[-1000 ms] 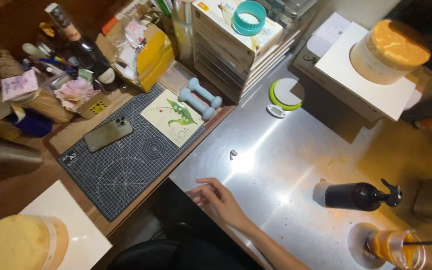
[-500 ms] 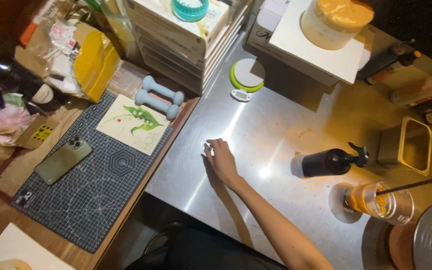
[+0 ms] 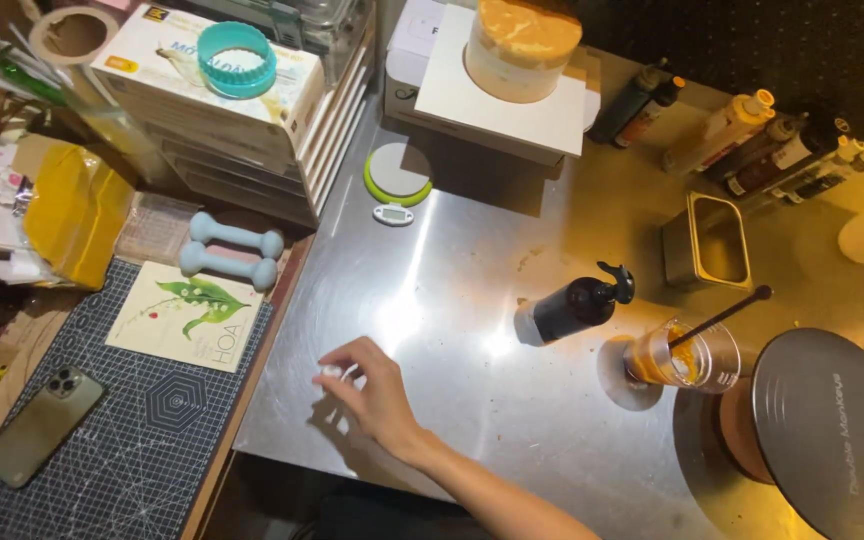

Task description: Transferring a liquid ingredient from a plastic measuring cup into a metal container and then cleaning the stainless steel workbench.

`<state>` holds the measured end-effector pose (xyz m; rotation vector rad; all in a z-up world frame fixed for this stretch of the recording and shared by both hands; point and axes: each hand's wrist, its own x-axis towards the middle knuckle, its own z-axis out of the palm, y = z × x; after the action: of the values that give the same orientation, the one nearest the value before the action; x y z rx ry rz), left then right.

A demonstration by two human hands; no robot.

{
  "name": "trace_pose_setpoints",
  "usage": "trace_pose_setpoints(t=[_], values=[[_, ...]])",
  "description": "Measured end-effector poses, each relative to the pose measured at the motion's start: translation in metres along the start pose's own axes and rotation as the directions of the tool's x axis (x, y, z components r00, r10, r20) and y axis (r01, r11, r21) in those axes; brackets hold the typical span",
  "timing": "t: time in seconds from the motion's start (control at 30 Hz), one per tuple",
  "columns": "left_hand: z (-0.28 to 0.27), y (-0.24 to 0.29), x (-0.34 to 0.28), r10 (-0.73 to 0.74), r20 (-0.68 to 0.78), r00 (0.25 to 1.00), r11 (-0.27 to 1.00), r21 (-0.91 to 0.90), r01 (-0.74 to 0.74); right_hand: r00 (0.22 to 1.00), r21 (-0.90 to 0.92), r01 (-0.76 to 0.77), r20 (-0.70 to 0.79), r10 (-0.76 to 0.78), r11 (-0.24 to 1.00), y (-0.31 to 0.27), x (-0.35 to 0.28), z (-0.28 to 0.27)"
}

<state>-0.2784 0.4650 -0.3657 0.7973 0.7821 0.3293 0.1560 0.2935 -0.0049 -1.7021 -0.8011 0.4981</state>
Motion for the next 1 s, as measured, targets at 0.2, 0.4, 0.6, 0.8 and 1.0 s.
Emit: trace_pose_setpoints(t=[0.2, 0.4, 0.6, 0.8, 1.0], values=[[0.364, 0.15, -0.036, 0.082, -0.097, 0.992, 0.994, -0.058, -0.088, 0.938, -0.041, 0.324, 0.143, -0.315, 0.945, -0.024, -0.038, 0.012], [0.352, 0.132, 0.02, -0.056, -0.039, 0.998, 0.943, -0.332, 0.04, 0.946, -0.21, 0.303, 0.182, -0.267, 0.93, -0.018, -0.02, 0.009], [0.224, 0.176, 0.179, 0.412, -0.39, 0.824, 0.905, 0.284, -0.318, 0.959, -0.058, 0.103, 0.271, -0.084, 0.993, -0.012, 0.0, -0.003], [0.109, 0.184, 0.314, 0.727, -0.354, 0.589, 0.604, 0.739, -0.3, 0.999, -0.268, 0.026, 0.037, -0.017, 0.963, 0.022, -0.021, -0.076], [0.089, 0.188, 0.327, 0.899, -0.147, 0.413, 0.226, 0.963, -0.15, 0.746, -0.187, -0.306, -0.656, 0.112, 0.934, 0.063, -0.071, -0.151]])
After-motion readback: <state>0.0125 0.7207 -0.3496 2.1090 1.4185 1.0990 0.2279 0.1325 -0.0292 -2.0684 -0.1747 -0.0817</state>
